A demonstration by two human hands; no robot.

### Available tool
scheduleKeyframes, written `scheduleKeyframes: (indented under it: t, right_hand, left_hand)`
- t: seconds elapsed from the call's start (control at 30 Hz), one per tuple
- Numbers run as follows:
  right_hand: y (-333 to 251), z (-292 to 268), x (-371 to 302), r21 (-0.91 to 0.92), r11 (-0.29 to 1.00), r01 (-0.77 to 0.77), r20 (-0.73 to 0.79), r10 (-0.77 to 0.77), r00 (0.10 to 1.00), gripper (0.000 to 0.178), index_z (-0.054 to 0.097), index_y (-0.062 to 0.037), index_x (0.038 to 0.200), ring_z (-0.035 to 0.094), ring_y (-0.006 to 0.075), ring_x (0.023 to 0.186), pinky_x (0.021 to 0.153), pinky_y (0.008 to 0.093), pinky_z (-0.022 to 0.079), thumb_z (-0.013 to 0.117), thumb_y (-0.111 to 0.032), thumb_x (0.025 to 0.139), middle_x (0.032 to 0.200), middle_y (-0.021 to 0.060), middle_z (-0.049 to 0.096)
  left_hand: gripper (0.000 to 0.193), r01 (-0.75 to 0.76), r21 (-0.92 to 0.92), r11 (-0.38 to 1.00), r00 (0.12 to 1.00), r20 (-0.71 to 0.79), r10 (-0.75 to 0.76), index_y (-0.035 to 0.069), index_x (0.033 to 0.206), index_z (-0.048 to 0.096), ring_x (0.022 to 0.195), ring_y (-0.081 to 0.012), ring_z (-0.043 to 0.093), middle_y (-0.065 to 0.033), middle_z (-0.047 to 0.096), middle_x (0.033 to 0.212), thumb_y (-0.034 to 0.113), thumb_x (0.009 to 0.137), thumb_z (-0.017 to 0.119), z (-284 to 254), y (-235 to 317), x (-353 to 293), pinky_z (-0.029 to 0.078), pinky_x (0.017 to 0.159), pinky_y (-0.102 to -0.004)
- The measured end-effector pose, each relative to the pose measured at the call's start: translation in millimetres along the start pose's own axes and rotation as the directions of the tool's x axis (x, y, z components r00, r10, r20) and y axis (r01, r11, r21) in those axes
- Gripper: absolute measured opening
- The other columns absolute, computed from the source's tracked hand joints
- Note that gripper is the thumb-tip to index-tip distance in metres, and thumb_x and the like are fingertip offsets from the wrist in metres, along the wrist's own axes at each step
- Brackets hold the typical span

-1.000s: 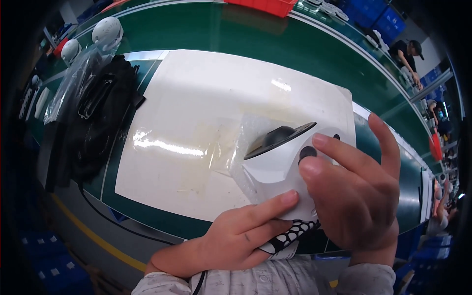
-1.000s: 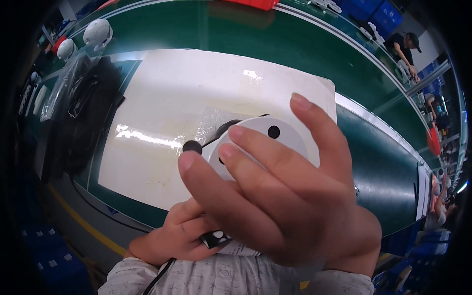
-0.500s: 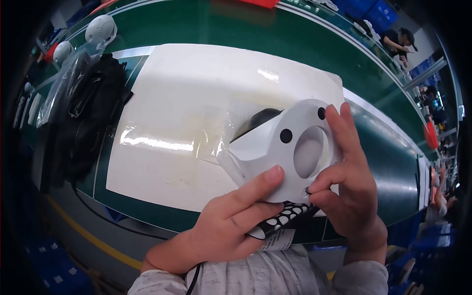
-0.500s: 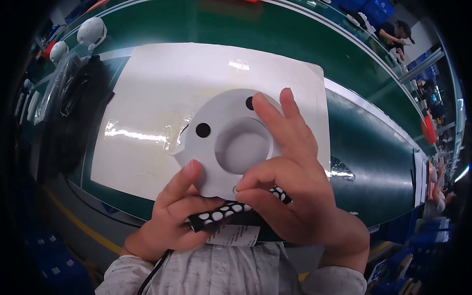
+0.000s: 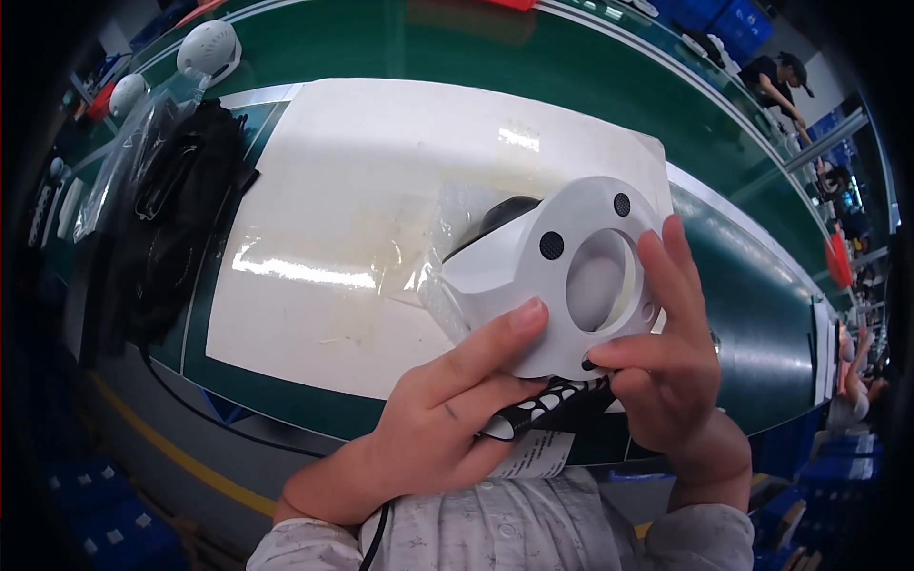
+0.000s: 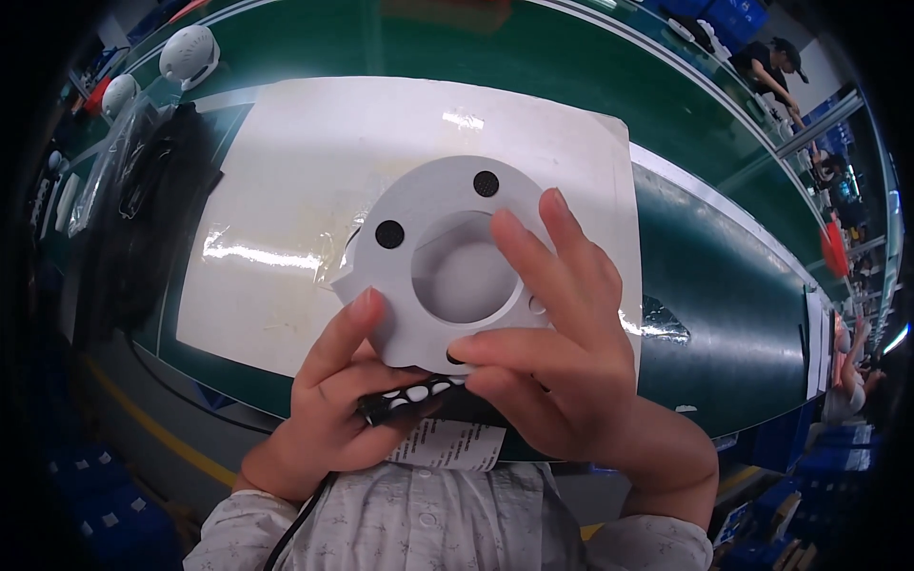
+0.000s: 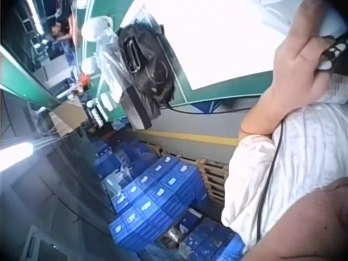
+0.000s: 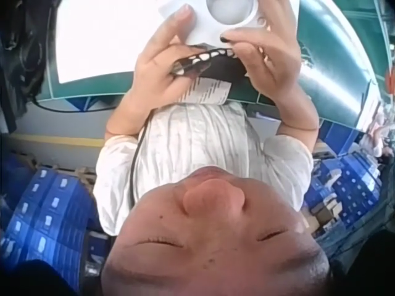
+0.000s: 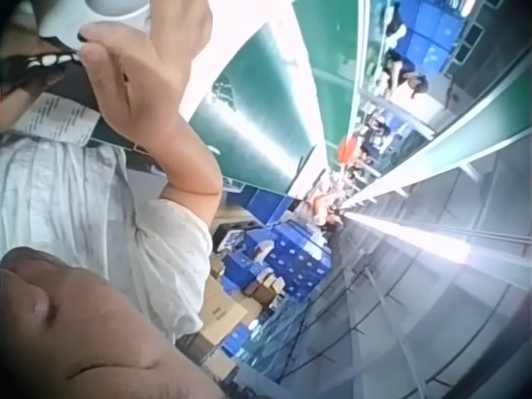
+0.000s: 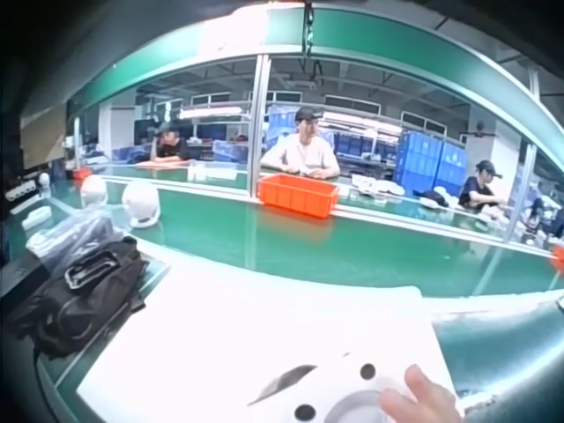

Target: Manually assembling and inspecting white dome security cameras on a production line.

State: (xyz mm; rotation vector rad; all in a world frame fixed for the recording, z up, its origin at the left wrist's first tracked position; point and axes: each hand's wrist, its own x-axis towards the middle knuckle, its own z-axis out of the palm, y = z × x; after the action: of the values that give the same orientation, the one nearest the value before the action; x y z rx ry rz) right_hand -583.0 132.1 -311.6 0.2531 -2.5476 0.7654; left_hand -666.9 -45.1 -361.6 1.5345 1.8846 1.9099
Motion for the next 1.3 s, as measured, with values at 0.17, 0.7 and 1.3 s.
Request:
scheduleKeyframes:
  t: [0.17,0.7,1.3]
  right_hand:
    - [-9,-7,-15,-0.318,0.933,0.171,0.038,-0.168,0.985,0.033,0.062,-0.0160,0.096,0.034,0.0349,0.120,0.096,0.0440,0.022,0.046,-0.043,0.084,0.119,0.0105,0.049]
    - [-27,8,-5,-0.293,0.900,0.323,0.025,-0.330,0.944,0.012,0.060,-0.0175,0.076,0.039,0.0366,0.113,0.092,0.0453,0.029,0.066,-0.015,0.066,0.111,0.0006,0.051]
    - [1,-30,-16,-0.439,0.898,0.038,0.027,-0.029,0.999,0.029,0.057,-0.0057,0.096,0.035,0.0362,0.117,0.095,0.0455,0.028,0.052,-0.031,0.083,0.120,0.0162,0.044]
  left_hand:
    - [0.026,-0.021,0.007,1.000,1.000,-0.011,0.021,-0.002,0.087,0.059,0.109,-0.0312,0.048,-0.0215,0.041,0.125,-0.004,0.061,0.060,1,0,0,0.044,0.084,-0.0309]
    - [0.029,-0.015,0.027,1.000,1.000,0.005,0.014,-0.002,0.088,0.060,0.107,-0.0315,0.050,-0.0225,0.036,0.128,-0.003,0.059,0.059,3,-1,-3,0.045,0.083,-0.0322]
    - [0.027,-0.016,0.171,0.985,0.995,0.099,-0.001,-0.001,0.087,0.059,0.106,-0.0323,0.051,-0.0202,0.019,0.137,-0.005,0.062,0.068,-1,5,-1,0.044,0.084,-0.0348]
